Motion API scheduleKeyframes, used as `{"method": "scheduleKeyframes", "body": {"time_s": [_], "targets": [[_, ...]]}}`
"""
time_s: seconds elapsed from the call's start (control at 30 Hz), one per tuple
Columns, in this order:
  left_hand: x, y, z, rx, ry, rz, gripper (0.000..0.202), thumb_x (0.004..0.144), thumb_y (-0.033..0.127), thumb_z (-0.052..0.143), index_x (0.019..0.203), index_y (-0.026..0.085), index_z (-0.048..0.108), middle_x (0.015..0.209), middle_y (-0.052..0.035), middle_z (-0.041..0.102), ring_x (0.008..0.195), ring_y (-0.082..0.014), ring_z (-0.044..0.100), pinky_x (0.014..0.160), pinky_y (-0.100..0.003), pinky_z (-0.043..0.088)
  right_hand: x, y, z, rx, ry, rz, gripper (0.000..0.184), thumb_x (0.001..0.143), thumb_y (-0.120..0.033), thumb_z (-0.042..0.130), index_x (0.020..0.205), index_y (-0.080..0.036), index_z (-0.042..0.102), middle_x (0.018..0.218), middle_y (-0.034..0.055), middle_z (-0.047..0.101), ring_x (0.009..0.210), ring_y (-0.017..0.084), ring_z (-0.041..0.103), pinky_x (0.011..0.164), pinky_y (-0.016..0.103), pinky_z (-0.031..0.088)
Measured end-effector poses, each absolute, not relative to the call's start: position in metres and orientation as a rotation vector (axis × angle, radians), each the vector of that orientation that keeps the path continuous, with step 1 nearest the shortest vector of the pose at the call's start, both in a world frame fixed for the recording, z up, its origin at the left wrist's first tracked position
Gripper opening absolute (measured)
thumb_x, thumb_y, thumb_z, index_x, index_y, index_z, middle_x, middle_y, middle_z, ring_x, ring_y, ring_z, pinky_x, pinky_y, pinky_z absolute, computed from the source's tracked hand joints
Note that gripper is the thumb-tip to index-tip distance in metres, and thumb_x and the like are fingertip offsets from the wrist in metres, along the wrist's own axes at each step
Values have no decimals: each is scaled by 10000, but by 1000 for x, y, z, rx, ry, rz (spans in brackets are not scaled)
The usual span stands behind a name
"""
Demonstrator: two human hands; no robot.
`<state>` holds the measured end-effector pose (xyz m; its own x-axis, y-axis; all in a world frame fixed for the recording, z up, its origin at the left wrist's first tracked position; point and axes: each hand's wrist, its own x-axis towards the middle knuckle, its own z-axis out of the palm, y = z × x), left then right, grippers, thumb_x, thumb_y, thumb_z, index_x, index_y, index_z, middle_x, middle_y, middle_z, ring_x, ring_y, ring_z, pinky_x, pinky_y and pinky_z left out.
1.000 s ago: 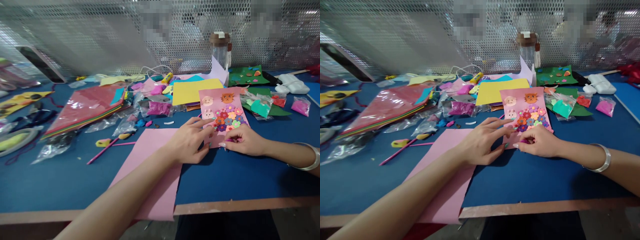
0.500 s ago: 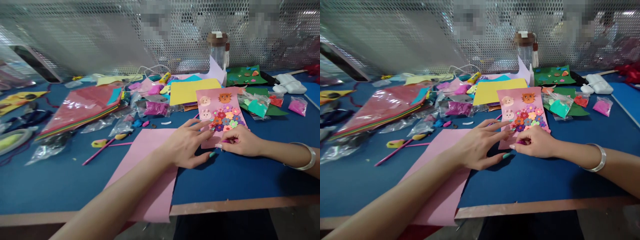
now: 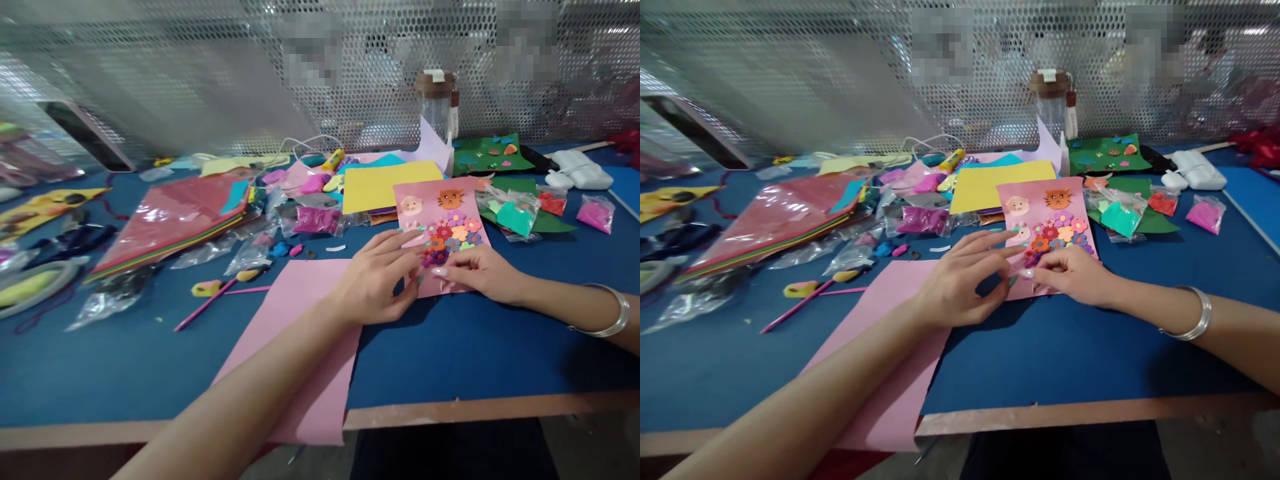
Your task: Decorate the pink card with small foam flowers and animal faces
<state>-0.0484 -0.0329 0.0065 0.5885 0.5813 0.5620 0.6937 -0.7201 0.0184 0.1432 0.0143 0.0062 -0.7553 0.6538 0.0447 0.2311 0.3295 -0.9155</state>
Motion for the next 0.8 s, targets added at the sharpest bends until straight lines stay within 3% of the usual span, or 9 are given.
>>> {"method": "scheduleKeyframes", "body": {"time_s": [0.07, 0.2, 0.4, 0.57, 0.67, 0.8], "targets": [[-47, -34, 9, -2575, -1087, -941, 116, 675, 137, 443, 728, 164, 542, 977, -62, 644, 1059, -228, 516, 870, -393, 406, 142, 16, 6, -784, -2098, 1488, 294, 771, -374, 497, 649, -117, 569, 433, -62, 396, 382, 36, 330, 385, 171, 274], [-42, -37, 12, -2531, -1075, -1010, 217, 697, 268, 517, 871, 149, 571, 884, -59, 661, 924, -217, 568, 789, -367, 419, 142, 17, 5, -769, -2039, 1557, 356, 794, -437, 459, 731, -106, 577, 400, -92, 279, 358, 34, 244, 357, 177, 206], [-38, -33, 2, -2442, -977, -1032, 136, 761, 246, 580, 858, 153, 602, 798, -36, 668, 789, -163, 588, 672, -284, 428, 144, 15, 4, -762, -2161, 1456, 278, 765, -388, 525, 743, -116, 581, 477, -67, 327, 418, 38, 262, 383, 188, 183], [-40, -31, -3, -2489, -921, -1054, 104, 786, 217, 551, 821, 138, 608, 709, -31, 644, 665, -122, 571, 584, -240, 444, 145, 13, 6, -696, -2312, 1327, 265, 797, -357, 477, 708, -121, 560, 505, -57, 342, 448, 43, 266, 408, 194, 198], [-40, -31, -4, -2540, -884, -1080, 70, 785, 168, 540, 794, 130, 598, 680, -26, 630, 632, -103, 556, 580, -219, 462, 145, 12, 6, -726, -2354, 1226, 330, 798, -381, 470, 585, -129, 489, 502, -50, 328, 473, 48, 288, 433, 194, 230], [-38, -34, -2, -2511, -832, -1125, 30, 742, 118, 571, 769, 125, 582, 665, -23, 622, 628, -104, 556, 593, -223, 478, 145, 12, 6, -731, -2304, 1211, 306, 798, -349, 476, 592, -127, 516, 514, -38, 384, 486, 51, 330, 450, 193, 262]]}}
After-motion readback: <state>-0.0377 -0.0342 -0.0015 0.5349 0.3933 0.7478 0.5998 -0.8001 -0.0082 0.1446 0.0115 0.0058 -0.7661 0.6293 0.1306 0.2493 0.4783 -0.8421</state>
